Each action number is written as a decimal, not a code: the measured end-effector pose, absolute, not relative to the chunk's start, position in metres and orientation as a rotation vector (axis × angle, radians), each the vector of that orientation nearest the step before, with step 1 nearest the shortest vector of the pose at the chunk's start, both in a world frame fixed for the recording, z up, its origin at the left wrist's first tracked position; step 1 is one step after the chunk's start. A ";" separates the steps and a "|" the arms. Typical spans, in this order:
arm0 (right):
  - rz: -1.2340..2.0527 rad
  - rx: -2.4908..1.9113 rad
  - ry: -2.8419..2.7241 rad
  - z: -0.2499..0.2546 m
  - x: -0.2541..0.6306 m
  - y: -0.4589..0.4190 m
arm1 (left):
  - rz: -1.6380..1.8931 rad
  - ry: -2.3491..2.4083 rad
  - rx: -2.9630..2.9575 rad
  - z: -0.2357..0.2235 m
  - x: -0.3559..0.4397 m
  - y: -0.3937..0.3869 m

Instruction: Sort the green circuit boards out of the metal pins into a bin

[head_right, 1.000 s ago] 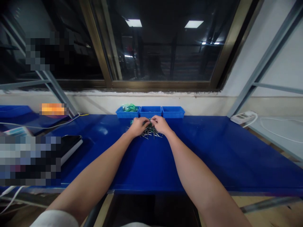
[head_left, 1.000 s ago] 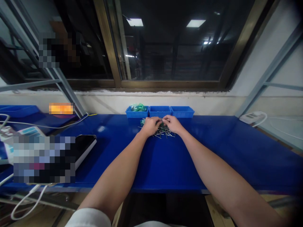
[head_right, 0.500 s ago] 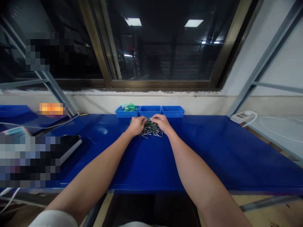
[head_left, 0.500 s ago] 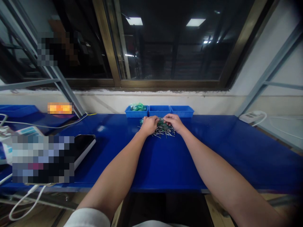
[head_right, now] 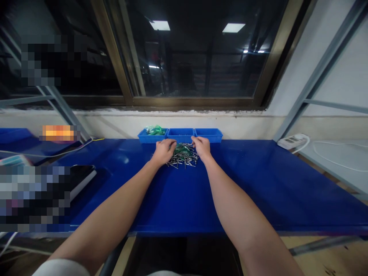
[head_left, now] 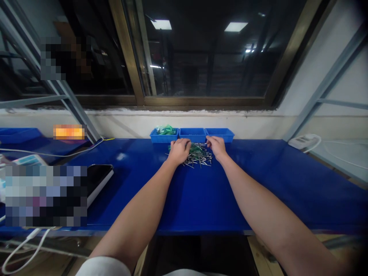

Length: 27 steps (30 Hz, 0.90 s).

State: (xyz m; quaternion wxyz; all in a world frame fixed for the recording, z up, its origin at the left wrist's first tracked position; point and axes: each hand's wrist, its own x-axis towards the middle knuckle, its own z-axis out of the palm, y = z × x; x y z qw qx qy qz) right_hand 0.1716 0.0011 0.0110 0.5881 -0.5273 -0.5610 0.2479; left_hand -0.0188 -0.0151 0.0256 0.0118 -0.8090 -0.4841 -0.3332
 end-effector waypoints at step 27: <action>0.233 -1.658 -1.628 0.009 0.174 -0.003 | -0.645 -1.554 -2.659 0.007 -0.021 -0.005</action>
